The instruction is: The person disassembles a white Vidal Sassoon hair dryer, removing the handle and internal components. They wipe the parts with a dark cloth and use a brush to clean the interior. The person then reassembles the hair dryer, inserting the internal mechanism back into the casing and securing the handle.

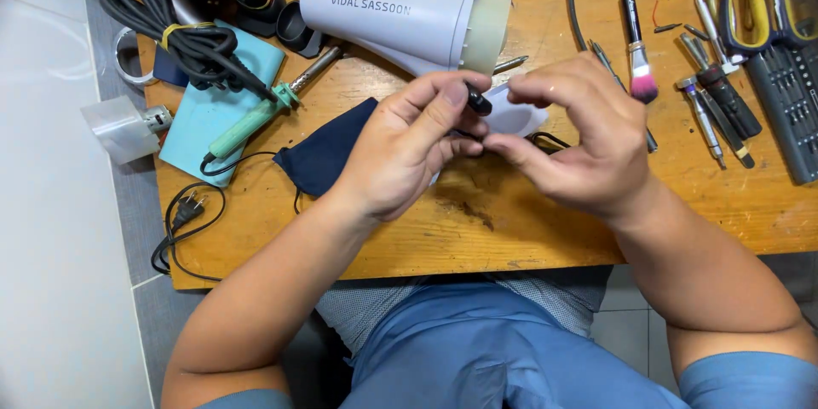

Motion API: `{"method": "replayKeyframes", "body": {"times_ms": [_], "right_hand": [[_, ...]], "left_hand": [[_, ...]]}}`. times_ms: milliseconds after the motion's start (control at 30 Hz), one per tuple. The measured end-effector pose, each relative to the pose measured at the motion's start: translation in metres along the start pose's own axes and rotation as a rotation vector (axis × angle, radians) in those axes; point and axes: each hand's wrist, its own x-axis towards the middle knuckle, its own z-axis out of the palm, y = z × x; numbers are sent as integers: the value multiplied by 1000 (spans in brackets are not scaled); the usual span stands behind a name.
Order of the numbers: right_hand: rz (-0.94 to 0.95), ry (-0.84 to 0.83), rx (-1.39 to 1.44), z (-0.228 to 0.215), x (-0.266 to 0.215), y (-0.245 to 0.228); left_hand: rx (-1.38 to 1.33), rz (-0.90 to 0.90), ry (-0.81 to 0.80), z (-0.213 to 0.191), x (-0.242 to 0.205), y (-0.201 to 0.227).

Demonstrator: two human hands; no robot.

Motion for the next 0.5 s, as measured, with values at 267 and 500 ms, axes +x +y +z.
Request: {"method": "replayKeyframes", "body": {"times_ms": [267,500], "right_hand": [[18,40,57,9,-3,-14],[391,25,309,10,-5,-7]], "left_hand": [[448,91,28,13,-12,-1],[1141,193,86,-1,-9,66]]}}
